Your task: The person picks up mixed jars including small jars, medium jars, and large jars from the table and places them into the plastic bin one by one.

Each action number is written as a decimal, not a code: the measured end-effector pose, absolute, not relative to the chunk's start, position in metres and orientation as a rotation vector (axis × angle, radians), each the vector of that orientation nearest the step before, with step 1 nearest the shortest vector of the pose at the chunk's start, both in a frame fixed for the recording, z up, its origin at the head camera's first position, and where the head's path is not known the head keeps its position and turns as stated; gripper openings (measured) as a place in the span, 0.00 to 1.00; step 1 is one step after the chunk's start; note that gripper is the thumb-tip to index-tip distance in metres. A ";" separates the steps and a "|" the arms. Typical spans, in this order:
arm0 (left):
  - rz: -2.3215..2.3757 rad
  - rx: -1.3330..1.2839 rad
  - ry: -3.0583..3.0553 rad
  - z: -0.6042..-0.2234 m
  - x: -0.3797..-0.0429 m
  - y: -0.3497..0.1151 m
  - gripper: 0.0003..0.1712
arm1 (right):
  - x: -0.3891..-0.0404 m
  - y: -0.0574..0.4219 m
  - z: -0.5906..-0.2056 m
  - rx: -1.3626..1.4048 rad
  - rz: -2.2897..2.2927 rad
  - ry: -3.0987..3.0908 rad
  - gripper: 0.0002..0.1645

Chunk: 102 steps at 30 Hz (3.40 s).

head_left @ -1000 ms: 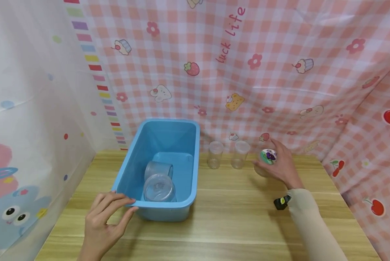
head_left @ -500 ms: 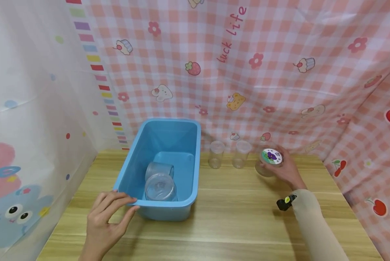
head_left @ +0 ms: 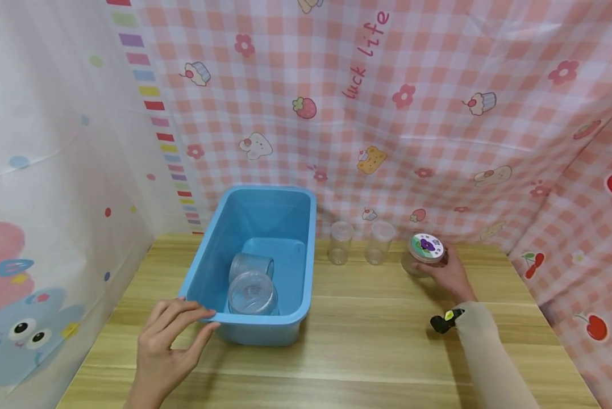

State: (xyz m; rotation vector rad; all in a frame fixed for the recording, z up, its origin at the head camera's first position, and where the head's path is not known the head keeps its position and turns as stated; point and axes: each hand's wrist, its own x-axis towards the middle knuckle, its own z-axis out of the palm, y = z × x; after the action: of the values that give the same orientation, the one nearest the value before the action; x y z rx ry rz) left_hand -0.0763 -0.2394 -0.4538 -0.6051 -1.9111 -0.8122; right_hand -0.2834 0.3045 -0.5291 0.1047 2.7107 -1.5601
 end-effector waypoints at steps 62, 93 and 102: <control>-0.794 -0.607 -1.884 -0.449 -0.076 -0.234 0.21 | -0.251 0.281 -0.456 -0.075 -1.584 2.883 0.56; -0.788 -0.598 -1.878 -0.446 -0.076 -0.230 0.24 | -0.241 0.207 -0.411 -0.504 -1.629 2.853 0.52; -0.791 -0.595 -1.884 -0.446 -0.075 -0.230 0.24 | -0.240 0.187 -0.398 -0.538 -1.611 2.810 0.55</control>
State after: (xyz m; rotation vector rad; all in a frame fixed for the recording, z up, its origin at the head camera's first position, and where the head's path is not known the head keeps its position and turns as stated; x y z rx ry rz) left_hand -0.0748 -0.2304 -0.4464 -0.5952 -1.8845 -0.7905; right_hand -0.2401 0.1872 -0.3975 -0.5379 2.8101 -1.6113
